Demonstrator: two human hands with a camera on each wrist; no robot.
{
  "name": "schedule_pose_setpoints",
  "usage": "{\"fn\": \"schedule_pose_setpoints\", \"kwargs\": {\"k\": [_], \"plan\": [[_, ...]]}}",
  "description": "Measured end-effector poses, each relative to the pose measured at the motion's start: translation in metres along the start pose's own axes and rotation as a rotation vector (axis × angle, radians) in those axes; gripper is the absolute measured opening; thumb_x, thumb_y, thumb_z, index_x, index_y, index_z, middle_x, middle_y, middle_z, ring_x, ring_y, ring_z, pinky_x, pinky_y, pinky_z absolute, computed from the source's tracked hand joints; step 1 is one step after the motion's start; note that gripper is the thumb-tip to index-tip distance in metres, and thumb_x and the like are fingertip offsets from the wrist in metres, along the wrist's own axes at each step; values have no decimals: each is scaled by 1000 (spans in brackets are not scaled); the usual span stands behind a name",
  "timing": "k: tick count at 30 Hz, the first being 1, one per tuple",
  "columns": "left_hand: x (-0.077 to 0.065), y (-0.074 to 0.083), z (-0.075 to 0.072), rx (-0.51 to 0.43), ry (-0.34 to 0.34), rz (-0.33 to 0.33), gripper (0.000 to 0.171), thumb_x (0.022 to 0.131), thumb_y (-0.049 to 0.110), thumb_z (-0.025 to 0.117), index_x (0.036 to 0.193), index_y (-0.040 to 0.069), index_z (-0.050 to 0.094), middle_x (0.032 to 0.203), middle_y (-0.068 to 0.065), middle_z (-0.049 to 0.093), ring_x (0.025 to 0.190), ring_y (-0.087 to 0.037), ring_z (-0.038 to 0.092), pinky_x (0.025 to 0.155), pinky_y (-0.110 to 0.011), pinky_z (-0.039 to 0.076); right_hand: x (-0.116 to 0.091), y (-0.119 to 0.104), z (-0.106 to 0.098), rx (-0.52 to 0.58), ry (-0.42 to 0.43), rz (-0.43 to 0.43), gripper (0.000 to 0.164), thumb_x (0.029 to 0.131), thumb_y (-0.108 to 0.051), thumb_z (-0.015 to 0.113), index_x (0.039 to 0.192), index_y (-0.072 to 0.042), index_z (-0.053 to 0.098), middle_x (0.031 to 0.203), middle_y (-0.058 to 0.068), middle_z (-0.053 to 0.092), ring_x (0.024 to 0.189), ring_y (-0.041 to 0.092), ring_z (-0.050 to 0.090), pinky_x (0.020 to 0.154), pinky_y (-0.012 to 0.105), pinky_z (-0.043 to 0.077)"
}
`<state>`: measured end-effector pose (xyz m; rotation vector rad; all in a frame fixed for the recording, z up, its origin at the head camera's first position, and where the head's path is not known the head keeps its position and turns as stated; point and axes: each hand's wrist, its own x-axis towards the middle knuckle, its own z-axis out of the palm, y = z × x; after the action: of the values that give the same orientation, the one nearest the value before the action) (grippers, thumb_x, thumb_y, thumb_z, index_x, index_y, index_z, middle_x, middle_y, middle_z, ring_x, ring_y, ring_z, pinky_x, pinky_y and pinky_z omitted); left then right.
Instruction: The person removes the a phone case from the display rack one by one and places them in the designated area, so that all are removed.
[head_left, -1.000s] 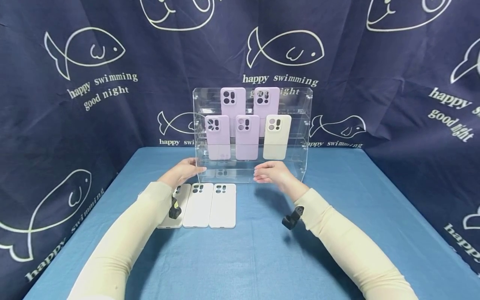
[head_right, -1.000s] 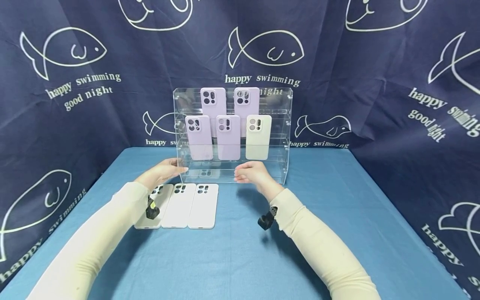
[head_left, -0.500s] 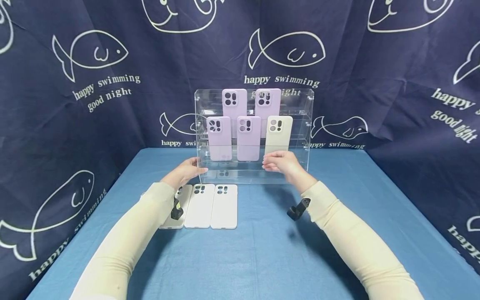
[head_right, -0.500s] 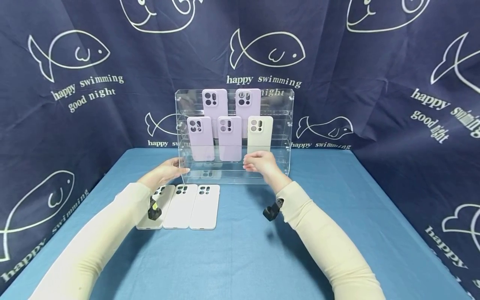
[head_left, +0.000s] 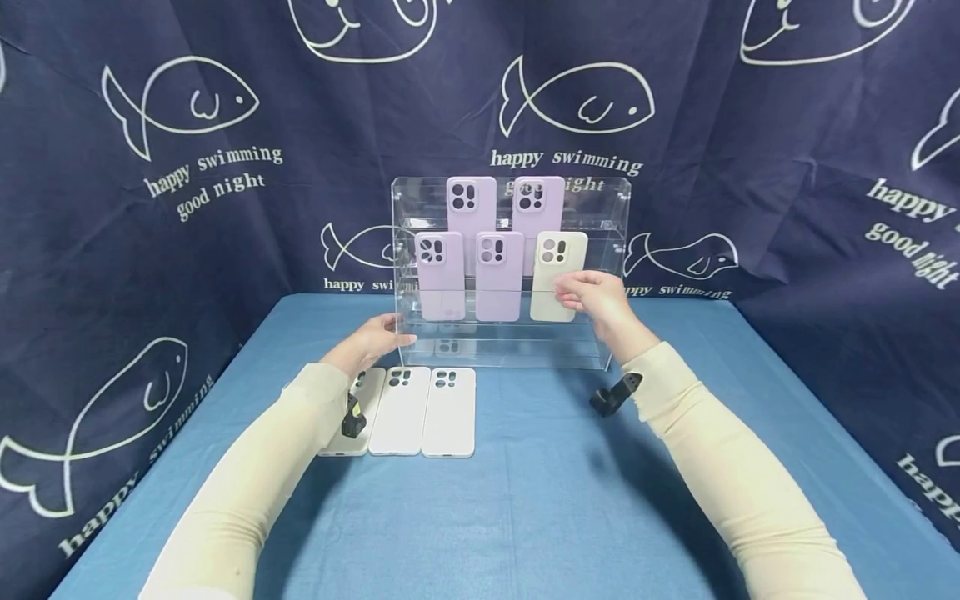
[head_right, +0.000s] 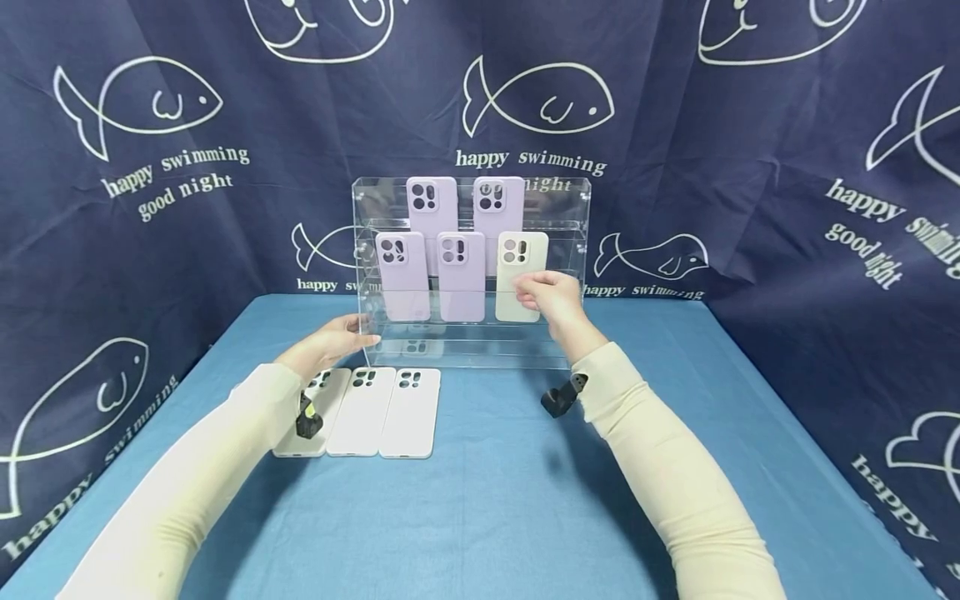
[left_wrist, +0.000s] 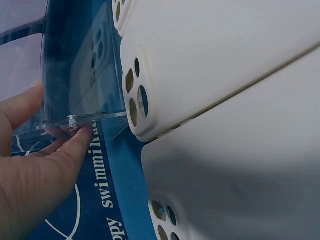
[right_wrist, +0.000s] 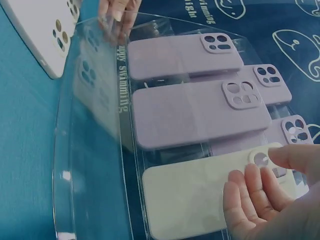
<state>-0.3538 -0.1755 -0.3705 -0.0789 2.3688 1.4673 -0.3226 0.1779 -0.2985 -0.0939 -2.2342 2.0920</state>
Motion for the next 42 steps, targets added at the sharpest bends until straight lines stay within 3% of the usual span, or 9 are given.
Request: {"fn": "schedule_pose_setpoints", "kwargs": {"k": [5, 9, 14, 19, 31, 42], "plan": [[2, 0, 1, -14, 1, 12, 78, 97, 19, 60, 157, 10, 11, 162, -16, 12, 148, -36, 19, 123, -48, 20, 2, -2, -2, 29, 123, -30, 8, 90, -7, 66, 97, -6, 64, 66, -13, 66, 67, 4, 65, 73, 17, 59], [3, -2, 0, -26, -12, 10, 78, 97, 18, 60, 157, 10, 11, 162, -16, 12, 148, -35, 20, 123, -47, 20, 6, 0, -3, 30, 209, -89, 20, 89, -7, 68, 107, -1, 65, 69, -13, 64, 69, 4, 66, 73, 19, 60], [2, -2, -2, -33, -26, -8, 80, 96, 19, 61, 157, 12, 10, 163, -15, 10, 148, -34, 20, 124, -46, 19, 11, 0, -5, 38, 260, -148, 30, 88, -4, 68, 115, 6, 63, 69, -12, 61, 69, 5, 64, 70, 16, 58], [2, -4, -3, -52, -33, 5, 82, 95, 20, 63, 157, 11, 10, 163, -15, 9, 149, -33, 19, 124, -45, 19, 14, 0, -6, 9, 312, -160, 32, 86, -4, 69, 116, 5, 63, 74, -9, 56, 68, 4, 58, 63, 8, 52], [3, -11, -3, -80, -43, 16, 84, 94, 22, 64, 157, 10, 10, 163, -15, 8, 148, -33, 20, 123, -45, 23, 19, 4, -5, -46, 356, -149, 40, 84, -6, 72, 122, 2, 62, 76, -12, 55, 70, 0, 52, 62, 11, 46], [1, -6, -2, -81, -34, 10, 83, 95, 20, 62, 157, 11, 8, 163, -14, 7, 149, -32, 19, 124, -44, 21, 26, 0, -9, -229, 320, -54, 43, 83, -15, 74, 122, -2, 63, 87, -6, 56, 76, 1, 52, 71, 14, 49]]}}
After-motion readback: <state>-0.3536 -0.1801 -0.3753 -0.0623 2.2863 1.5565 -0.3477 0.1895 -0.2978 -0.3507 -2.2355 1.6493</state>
